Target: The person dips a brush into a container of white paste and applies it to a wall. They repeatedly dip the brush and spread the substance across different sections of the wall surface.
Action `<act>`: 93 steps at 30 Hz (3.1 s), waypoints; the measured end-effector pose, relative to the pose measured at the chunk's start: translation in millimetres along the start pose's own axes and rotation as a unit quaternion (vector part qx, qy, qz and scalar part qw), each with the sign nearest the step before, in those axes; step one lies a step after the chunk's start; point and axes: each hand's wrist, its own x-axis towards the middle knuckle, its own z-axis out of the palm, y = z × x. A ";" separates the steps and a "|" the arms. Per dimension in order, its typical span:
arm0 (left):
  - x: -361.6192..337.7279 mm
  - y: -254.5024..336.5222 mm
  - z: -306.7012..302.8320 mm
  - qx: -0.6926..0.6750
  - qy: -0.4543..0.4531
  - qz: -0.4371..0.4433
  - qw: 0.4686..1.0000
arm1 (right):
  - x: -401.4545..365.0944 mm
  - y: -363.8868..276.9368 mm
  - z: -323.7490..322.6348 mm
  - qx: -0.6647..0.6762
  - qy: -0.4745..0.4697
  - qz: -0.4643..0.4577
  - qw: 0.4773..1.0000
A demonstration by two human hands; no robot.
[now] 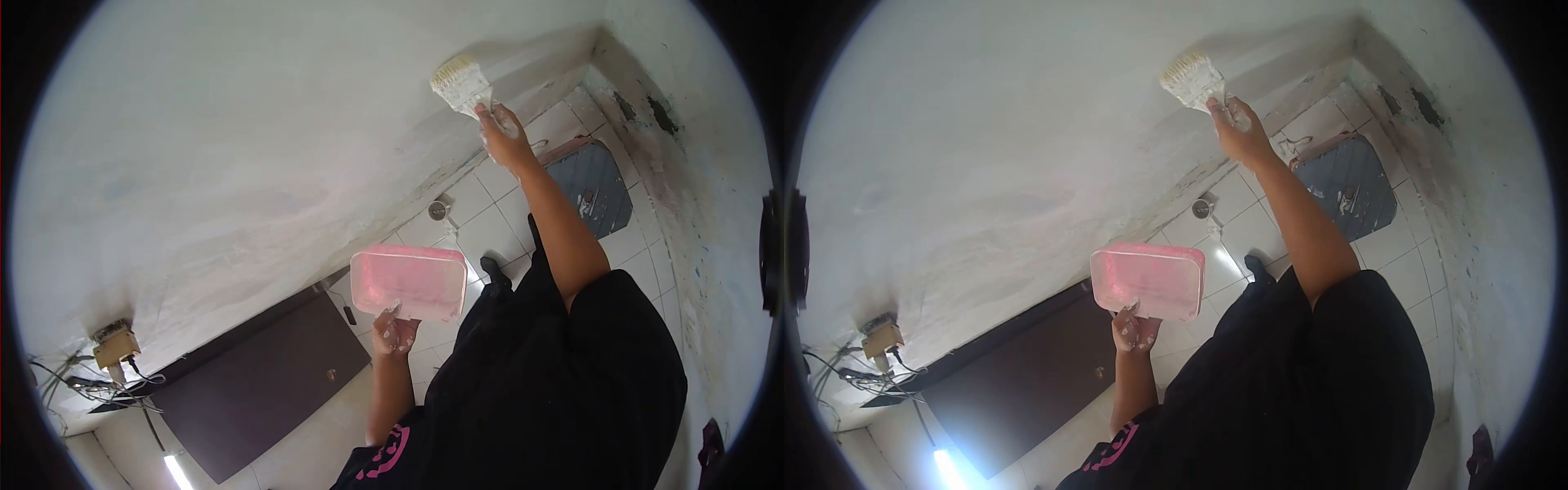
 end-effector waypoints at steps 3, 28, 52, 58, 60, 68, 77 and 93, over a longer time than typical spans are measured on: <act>2.9 -7.4 -22.7 0.007 -0.013 -0.019 1.000 | 27.5 68.1 -4.0 -0.100 0.062 0.067 0.991; 28.9 -29.7 -137.6 -0.006 -0.049 -0.047 0.998 | 6.8 63.5 88.3 -0.061 0.024 0.085 0.994; 55.9 -34.0 -126.9 -0.050 -0.040 -0.012 0.998 | -65.3 -4.3 99.0 -0.009 0.020 -0.012 1.000; 54.2 -29.4 -106.4 -0.035 -0.006 0.022 0.999 | -113.2 -68.8 107.5 0.013 -0.012 -0.148 0.989; 56.2 -33.3 -96.9 -0.042 -0.001 0.031 0.999 | -67.9 -5.7 91.4 -0.062 -0.002 -0.128 0.990; 52.2 -29.3 -59.9 -0.067 0.045 0.069 0.994 | -81.0 12.1 85.2 0.041 -0.052 -0.007 0.998; 37.2 -24.8 -20.1 -0.056 0.080 0.137 0.986 | -36.8 23.5 70.6 -0.128 -0.082 -0.118 0.981; 37.2 -41.6 -44.7 -0.075 0.164 0.048 0.982 | -3.3 24.9 105.8 -0.086 -0.049 -0.286 0.953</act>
